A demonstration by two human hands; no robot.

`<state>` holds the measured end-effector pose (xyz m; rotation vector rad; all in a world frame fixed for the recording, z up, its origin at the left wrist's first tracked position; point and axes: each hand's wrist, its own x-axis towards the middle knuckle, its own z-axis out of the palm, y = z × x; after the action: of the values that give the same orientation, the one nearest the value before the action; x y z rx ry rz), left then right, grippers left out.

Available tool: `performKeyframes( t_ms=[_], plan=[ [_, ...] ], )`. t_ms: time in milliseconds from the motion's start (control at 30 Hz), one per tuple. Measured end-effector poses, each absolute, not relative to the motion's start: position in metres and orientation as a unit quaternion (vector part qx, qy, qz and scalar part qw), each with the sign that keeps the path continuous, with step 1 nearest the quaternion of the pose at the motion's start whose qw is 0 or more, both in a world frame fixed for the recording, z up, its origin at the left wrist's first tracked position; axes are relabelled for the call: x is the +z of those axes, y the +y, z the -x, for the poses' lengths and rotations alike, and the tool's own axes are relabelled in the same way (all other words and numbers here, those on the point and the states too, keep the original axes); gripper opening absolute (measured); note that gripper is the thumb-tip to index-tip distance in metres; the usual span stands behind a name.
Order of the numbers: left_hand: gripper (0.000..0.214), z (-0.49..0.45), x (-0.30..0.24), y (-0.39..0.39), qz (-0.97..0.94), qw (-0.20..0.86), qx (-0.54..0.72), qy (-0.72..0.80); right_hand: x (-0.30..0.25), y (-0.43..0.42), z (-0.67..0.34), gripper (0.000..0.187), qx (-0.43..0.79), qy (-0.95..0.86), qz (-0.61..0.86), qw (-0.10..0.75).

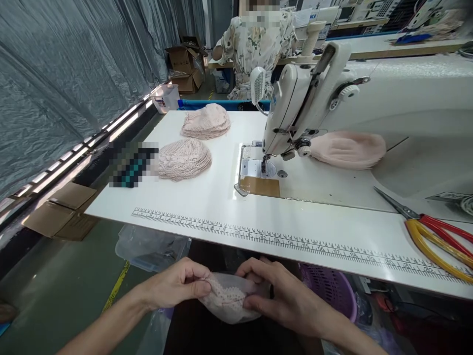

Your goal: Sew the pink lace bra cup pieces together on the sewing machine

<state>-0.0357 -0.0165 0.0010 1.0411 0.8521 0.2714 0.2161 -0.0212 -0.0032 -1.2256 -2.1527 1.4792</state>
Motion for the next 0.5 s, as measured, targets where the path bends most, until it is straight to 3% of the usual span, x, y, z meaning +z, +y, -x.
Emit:
performKeyframes(
  t_ms=[133, 267, 333, 500],
  plan=[
    [0.026, 0.022, -0.006, -0.019, -0.512, 0.747, 0.077, 0.418, 0.001, -0.013, -0.215, 0.025, 0.530, -0.743, 0.397, 0.100],
    [0.015, 0.012, -0.009, -0.019, -0.514, 0.732, 0.078, 0.440, -0.004, -0.003, -0.222, 0.009, 0.648, -0.685, 0.326, 0.072],
    [0.016, 0.012, -0.009, -0.018, -0.502, 0.746, 0.075, 0.431, -0.007, -0.001, -0.227, 0.012, 0.697, -0.649, 0.297, 0.066],
    [0.021, 0.020, -0.010, -0.017, -0.474, 0.766, 0.081, 0.427, -0.007, -0.004, -0.226, 0.015, 0.642, -0.699, 0.308, 0.057]
  ],
)
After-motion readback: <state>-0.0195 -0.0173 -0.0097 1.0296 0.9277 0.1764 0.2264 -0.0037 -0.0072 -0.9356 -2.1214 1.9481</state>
